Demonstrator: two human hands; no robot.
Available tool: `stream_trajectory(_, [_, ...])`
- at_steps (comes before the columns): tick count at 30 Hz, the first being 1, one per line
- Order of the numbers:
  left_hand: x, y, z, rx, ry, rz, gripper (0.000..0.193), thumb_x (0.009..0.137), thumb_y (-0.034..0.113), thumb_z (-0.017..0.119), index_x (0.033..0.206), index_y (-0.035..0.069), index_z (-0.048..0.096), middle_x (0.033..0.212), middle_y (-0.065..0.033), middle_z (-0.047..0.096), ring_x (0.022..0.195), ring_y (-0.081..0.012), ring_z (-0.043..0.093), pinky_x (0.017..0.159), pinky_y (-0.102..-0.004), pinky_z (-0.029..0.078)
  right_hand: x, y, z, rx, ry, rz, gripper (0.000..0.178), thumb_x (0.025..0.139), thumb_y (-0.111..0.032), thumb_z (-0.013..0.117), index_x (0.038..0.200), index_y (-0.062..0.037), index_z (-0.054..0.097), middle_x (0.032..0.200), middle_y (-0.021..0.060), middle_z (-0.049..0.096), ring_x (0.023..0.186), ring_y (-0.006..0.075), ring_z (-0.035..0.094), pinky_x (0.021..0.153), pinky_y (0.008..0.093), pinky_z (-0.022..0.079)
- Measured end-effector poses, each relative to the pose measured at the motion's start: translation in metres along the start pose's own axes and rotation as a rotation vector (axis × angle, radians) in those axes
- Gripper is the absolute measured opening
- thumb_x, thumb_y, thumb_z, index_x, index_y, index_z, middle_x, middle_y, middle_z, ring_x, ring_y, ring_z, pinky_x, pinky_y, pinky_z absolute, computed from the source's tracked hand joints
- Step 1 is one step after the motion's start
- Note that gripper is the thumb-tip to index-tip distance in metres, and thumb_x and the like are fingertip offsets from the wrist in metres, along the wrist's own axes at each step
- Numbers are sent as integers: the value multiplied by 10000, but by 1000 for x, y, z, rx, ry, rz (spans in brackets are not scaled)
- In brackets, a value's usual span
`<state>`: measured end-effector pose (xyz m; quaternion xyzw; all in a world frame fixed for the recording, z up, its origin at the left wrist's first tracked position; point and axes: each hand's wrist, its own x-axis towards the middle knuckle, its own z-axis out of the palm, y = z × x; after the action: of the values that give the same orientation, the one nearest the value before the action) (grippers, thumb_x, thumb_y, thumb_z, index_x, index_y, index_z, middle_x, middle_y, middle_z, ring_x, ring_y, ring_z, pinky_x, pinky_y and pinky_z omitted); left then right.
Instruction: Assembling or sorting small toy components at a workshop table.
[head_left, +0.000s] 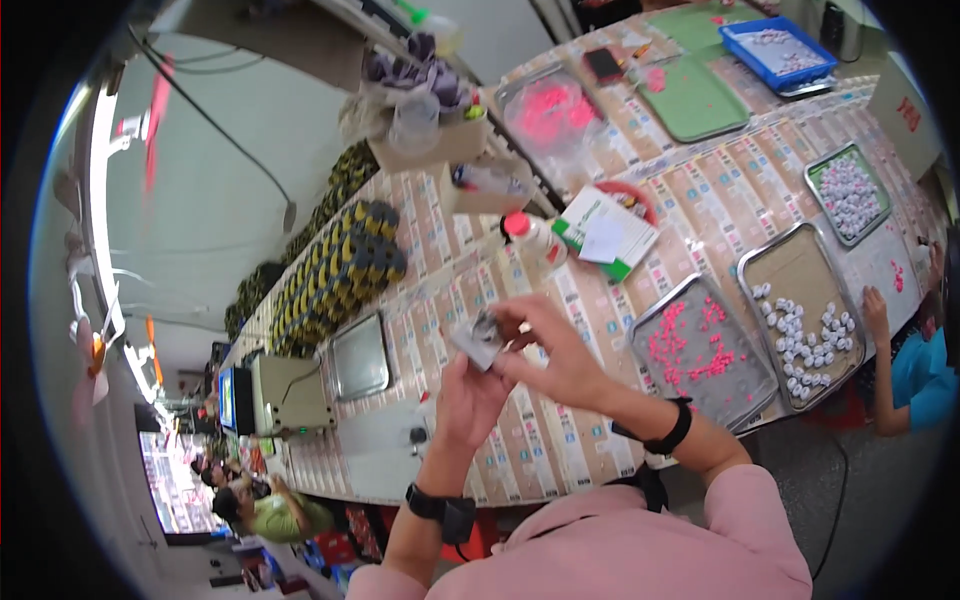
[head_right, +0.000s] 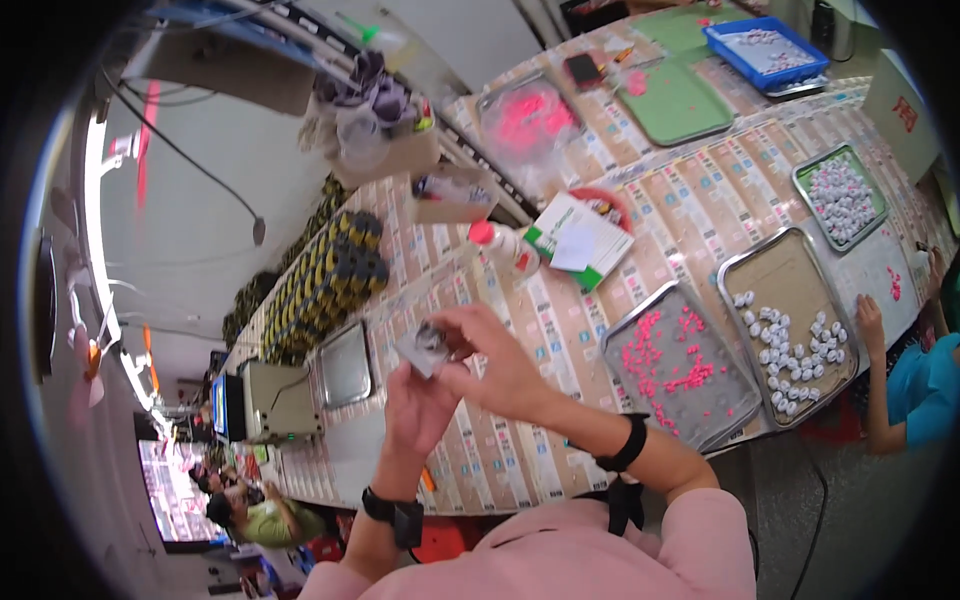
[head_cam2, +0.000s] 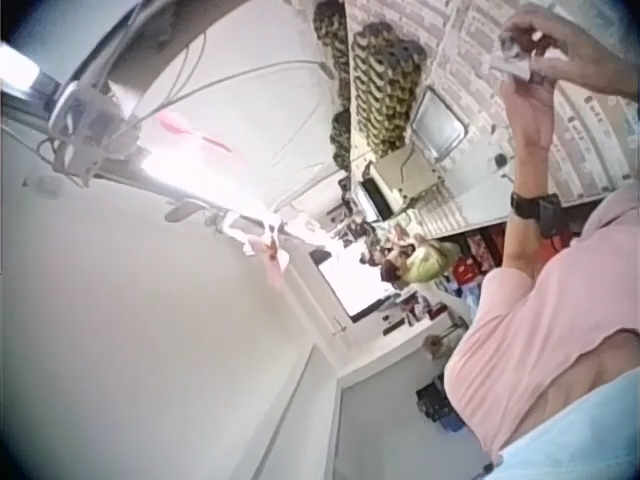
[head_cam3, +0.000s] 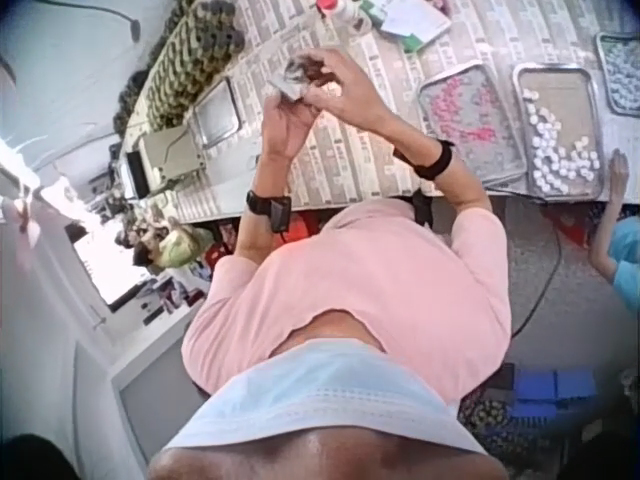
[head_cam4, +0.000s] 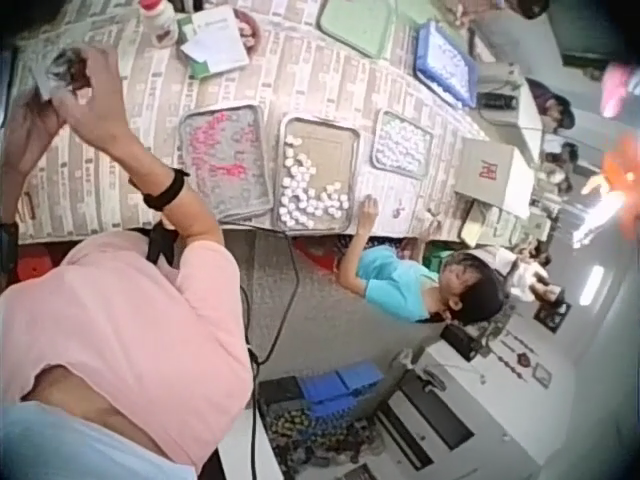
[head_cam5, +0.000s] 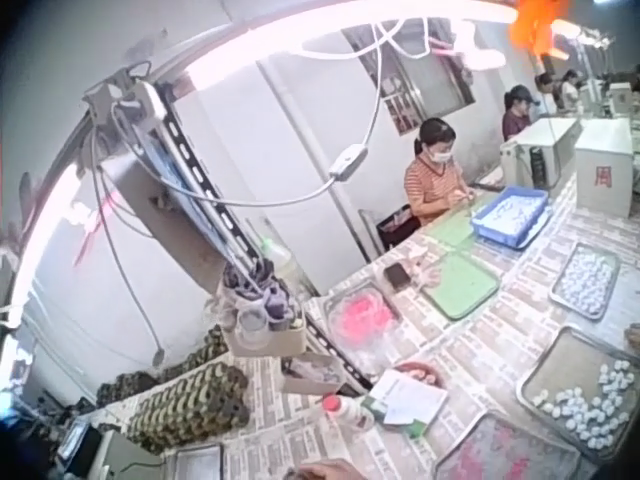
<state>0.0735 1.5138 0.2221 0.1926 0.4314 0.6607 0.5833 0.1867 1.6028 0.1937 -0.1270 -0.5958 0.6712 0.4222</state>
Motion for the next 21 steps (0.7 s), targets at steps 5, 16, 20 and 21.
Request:
stream_trajectory(5, [-1,-4,-3,-26,-23,-96,451,898,328,306,1212,22,413,1160,-104,510,938,-194,528,826,-357,424,-3,-3,-14,-40,14,128,396,744,-33,591,1128,-17,498,1052,65,437,869,113,516,714,230,462])
stream_trajectory(16, [-35,-14,-4,392,-9,-37,603,908,456,256,1375,84,178,1116,-68,503,886,-123,512,730,-278,429,-38,-21,1,-323,-17,45,331,704,-62,671,1014,-28,558,907,74,527,750,150,555,616,231,450])
stream_trajectory(20, [-53,-18,-7,438,7,-51,607,900,498,254,1349,91,234,1014,-41,521,751,-86,474,637,-229,390,-55,-20,15,-374,-10,-26,345,700,-93,674,1007,-27,530,909,105,511,748,219,567,623,289,480])
stream_trajectory(21, [-58,-18,-8,429,-6,-71,597,900,499,250,1330,86,267,988,-35,524,729,-83,468,624,-222,383,-59,-22,19,-378,-29,19,339,700,-88,672,998,-24,522,903,110,510,749,231,566,620,294,480])
